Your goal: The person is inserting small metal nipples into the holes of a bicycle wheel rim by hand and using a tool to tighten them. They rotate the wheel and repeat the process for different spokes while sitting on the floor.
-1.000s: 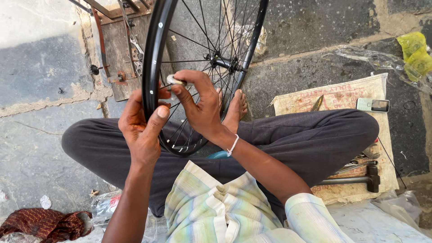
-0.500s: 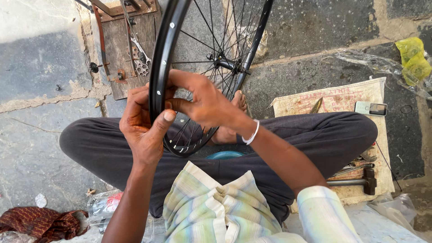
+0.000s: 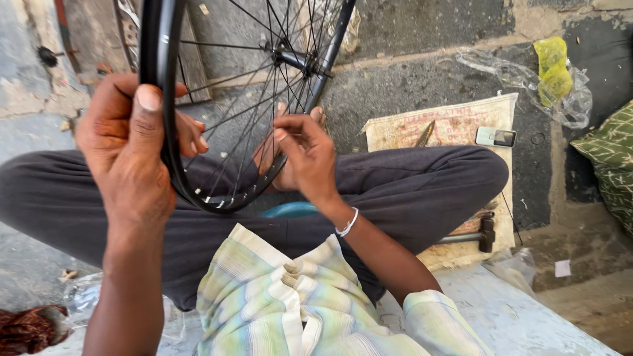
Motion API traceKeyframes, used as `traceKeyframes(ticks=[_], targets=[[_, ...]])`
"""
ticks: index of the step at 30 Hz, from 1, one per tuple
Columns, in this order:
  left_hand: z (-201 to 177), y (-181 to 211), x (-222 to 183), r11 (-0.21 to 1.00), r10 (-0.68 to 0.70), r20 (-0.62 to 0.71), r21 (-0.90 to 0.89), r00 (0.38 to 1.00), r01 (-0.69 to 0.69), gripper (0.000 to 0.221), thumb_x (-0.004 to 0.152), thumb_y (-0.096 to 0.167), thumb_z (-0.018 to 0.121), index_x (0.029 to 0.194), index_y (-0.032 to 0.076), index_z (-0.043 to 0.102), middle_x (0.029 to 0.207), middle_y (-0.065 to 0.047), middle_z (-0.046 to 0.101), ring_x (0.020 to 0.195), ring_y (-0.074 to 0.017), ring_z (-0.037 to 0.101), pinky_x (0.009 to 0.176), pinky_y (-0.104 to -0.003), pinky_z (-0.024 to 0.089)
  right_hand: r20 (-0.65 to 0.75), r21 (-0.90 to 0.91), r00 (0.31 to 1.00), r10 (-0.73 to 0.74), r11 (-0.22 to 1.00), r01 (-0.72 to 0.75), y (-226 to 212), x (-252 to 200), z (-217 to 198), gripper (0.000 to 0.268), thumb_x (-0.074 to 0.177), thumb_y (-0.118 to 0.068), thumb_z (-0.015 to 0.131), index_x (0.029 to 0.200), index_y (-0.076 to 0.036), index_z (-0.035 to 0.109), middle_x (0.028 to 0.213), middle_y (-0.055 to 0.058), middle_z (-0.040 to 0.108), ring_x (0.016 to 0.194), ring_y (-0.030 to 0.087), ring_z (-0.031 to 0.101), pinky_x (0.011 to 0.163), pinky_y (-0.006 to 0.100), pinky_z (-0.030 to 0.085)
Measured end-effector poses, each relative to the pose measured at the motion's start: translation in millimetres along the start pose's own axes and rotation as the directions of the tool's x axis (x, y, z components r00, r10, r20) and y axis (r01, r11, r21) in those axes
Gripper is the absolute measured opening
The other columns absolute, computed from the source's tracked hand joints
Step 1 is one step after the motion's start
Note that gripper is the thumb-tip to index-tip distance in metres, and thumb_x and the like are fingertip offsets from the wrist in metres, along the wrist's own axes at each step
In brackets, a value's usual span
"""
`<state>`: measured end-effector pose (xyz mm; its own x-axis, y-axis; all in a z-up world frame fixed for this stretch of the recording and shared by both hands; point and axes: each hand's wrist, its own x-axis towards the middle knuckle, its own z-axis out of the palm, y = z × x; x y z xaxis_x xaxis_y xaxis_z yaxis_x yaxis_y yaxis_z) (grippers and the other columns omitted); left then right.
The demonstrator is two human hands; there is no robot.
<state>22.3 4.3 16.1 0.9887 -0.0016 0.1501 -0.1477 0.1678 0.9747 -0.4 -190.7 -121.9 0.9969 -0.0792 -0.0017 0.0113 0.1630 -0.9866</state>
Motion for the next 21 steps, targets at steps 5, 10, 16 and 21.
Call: traceKeyframes(ticks=[5,10,16,21], targets=[[2,-1,-6,0.996,0.055,0.021,0.071,0.998,-0.056,0.031,0.119,0.026,0.055,0.109,-0.002,0.059,0.07,-0.007,0.057,0.056,-0.0123,0.058,0.063,-0.031,0.058,-0.057,-0.054,0.993,0.102,0.993,-0.106,-3,-6,-28,0.016,0.104,-0.004,0.069,0.117,0.005,0.068,0.11,0.011,0.071,0.099,0.013,0.066,0.092,0.027,0.054],[12,-3,-18,0.997,0.037,0.016,0.063,0.999,-0.038,0.03,0.121,0.024,0.056,0.111,-0.004,0.058,0.076,-0.005,0.059,0.06,-0.0104,0.059,0.064,-0.03,0.059,0.177,-0.12,0.877,-0.446,0.875,0.469,-93,-66,-36,0.05,0.098,-0.008,0.07,0.14,0.003,0.046,0.127,0.012,0.061,0.108,0.024,0.064,0.1,0.039,0.051],[27,-1,-26,0.999,-0.047,0.013,0.02,0.999,0.047,0.028,0.117,0.024,0.058,0.119,-0.004,0.058,0.084,-0.004,0.06,0.068,-0.0073,0.059,0.066,-0.024,0.052,0.269,0.265,0.518,-0.812,0.58,0.771,-166,-103,-31,0.017,0.091,0.0,0.064,0.107,0.004,0.067,0.104,0.017,0.075,0.091,0.039,0.079,0.079,0.044,0.066],[34,6,-25,0.986,-0.137,-0.008,0.089,0.991,0.137,0.027,0.113,0.022,0.054,0.122,-0.003,0.06,0.082,-0.004,0.066,0.067,-0.0055,0.054,0.061,-0.022,0.043,0.456,0.068,0.405,-0.793,0.484,0.872,-201,-81,-25,0.014,0.093,-0.006,0.067,0.105,0.001,0.069,0.105,0.017,0.077,0.094,0.037,0.079,0.08,0.043,0.065]])
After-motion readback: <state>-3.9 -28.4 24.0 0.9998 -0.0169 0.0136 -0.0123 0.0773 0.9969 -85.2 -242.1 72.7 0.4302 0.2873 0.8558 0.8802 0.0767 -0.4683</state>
